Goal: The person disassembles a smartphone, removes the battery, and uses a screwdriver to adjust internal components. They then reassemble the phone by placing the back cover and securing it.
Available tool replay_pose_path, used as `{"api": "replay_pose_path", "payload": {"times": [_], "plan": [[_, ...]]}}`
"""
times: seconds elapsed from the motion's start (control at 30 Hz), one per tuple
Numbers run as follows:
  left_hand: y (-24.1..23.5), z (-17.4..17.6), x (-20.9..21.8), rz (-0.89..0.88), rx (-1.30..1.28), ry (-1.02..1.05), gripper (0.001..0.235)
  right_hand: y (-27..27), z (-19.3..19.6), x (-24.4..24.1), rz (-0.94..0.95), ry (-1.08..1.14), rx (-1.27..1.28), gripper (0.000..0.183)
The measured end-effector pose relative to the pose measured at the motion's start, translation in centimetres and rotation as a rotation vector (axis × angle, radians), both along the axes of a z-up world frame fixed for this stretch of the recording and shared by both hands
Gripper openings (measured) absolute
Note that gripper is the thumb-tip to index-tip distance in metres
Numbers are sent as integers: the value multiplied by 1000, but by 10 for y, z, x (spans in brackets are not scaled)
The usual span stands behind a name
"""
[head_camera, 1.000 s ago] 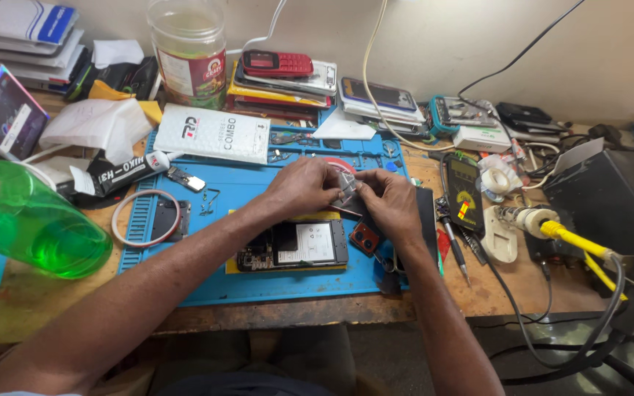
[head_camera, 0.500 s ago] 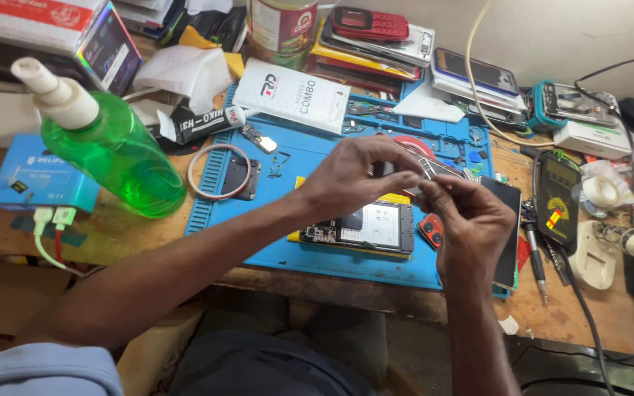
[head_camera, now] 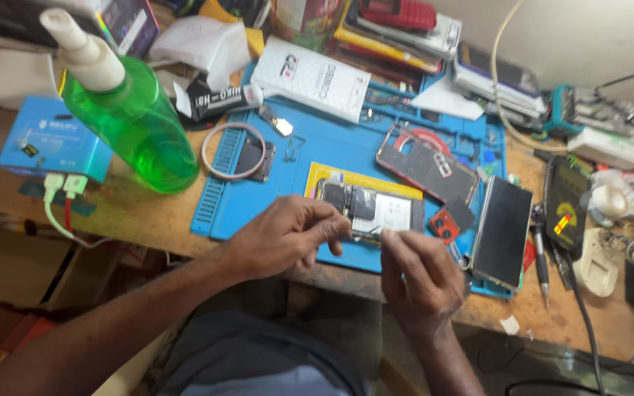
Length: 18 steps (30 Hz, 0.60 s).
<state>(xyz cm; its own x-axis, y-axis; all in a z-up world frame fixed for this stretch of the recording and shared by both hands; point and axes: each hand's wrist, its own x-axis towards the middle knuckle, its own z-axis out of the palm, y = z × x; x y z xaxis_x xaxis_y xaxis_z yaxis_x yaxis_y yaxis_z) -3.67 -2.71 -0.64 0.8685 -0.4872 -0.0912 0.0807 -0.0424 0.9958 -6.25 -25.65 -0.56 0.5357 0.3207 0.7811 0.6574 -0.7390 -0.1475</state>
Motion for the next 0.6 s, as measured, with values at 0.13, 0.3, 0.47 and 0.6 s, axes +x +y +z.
{"api": "replay_pose_path", "payload": {"times": [0.13,0.3,0.47,0.6], "plan": [[-13,-1,14,-109,21,222,30,3,6,-7,63,5,-18,27],[-7,29,24,-105,64,-78,30,8,24,7,67,296,220,35],[-10,29,23,-164,300,-187,26,-12,14,6,198,966,636,28],[-10,30,31,-196,393,-194,25,-13,8,16,-44,965,377,19]]}}
